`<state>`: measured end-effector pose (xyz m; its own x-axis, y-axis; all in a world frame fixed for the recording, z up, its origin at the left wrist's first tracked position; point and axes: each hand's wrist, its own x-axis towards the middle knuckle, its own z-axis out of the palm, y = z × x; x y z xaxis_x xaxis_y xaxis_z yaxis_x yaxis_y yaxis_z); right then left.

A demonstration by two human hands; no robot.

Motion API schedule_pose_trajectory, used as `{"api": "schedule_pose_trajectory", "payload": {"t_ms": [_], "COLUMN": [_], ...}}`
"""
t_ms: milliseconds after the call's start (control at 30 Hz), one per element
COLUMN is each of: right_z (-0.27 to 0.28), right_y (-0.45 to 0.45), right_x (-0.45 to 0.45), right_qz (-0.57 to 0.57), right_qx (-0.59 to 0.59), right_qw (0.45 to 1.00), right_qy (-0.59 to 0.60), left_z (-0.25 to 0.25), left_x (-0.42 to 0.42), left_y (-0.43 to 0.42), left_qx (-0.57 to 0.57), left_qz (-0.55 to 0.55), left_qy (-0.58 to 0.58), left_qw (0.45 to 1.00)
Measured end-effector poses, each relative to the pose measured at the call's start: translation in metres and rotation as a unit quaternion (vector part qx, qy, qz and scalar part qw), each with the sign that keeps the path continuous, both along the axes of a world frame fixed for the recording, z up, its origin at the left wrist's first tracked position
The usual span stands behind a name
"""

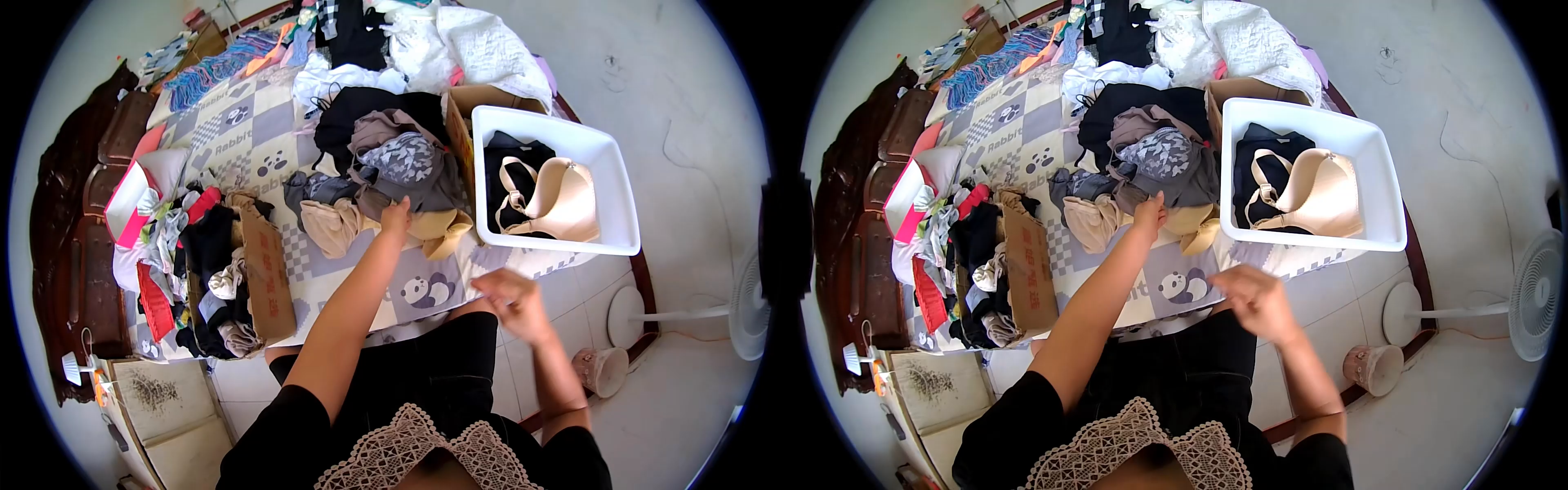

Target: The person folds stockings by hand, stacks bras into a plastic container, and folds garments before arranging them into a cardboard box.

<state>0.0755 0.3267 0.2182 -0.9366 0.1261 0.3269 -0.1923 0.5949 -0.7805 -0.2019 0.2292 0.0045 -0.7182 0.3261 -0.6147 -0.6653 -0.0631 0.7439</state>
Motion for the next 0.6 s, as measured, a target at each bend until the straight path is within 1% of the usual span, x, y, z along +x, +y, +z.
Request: {"api": "schedule_pose_trajectory", "payload": {"t_ms": [33, 67, 100, 167, 200, 233, 267, 300, 333, 367, 400, 433, 500, 533, 567, 600], "right_z": [-0.014, -0.031, -0.046, -0.060, -0.069, -0.079, -0.089, -0.098, -0.108, -0.116, -0.120, -0.120, -0.116, -0.119, -0.128, -0.141], "right_y": [-0.012, -0.024, -0.036, -0.056, -0.061, -0.065, -0.068, -0.069, -0.069, -0.068, -0.065, -0.068, -0.077, -0.081, -0.083, -0.086], "right_x": [0.001, 0.001, 0.003, 0.003, 0.004, 0.004, 0.004, 0.002, 0.002, 0.002, 0.002, -0.002, -0.013, -0.022, -0.034, -0.046], "right_qz": [0.001, -0.005, -0.013, -0.019, -0.023, -0.037, -0.050, -0.052, -0.046, -0.039, 0.002, 0.005, 0.061, 0.089, 0.091, 0.140], "right_qx": [-0.023, -0.059, -0.149, -0.314, -0.313, -0.366, -0.419, -0.421, -0.473, -0.523, -0.483, -0.484, -0.613, -0.659, -0.660, -0.767], "right_qw": [0.999, 0.998, 0.986, 0.944, 0.944, 0.924, 0.899, 0.898, 0.870, 0.839, 0.849, 0.848, 0.755, 0.710, 0.709, 0.596], "right_qy": [-0.024, -0.035, -0.077, -0.098, -0.097, -0.108, -0.118, -0.117, -0.132, -0.147, -0.214, -0.215, -0.224, -0.232, -0.232, -0.193], "left_z": [0.005, 0.015, 0.023, 0.007, -0.001, 0.002, 0.005, 0.013, 0.045, 0.080, 0.110, 0.128, 0.152, 0.161, 0.164, 0.147], "left_x": [-0.003, -0.005, -0.010, -0.028, -0.033, -0.033, -0.033, -0.032, -0.016, 0.004, 0.023, 0.040, 0.073, 0.092, 0.110, 0.120], "left_y": [0.004, 0.009, 0.014, 0.015, 0.014, 0.012, 0.007, 0.003, -0.011, -0.028, -0.047, -0.065, -0.102, -0.121, -0.139, -0.160], "left_qx": [0.002, -0.017, -0.034, -0.027, -0.025, -0.025, 0.069, 0.163, 0.249, 0.331, 0.410, 0.408, 0.471, 0.462, 0.452, 0.438], "left_qz": [-0.001, 0.011, 0.023, 0.009, -0.003, -0.006, 0.045, 0.095, 0.094, 0.067, 0.039, 0.041, 0.022, 0.006, -0.010, -0.026], "left_qy": [0.000, -0.040, -0.077, -0.051, -0.031, -0.031, -0.010, 0.013, 0.015, 0.045, 0.075, 0.077, 0.102, 0.093, 0.085, 0.060], "left_qw": [1.000, 0.999, 0.996, 0.998, 0.999, 0.999, 0.997, 0.982, 0.964, 0.940, 0.908, 0.909, 0.876, 0.882, 0.888, 0.897]}}
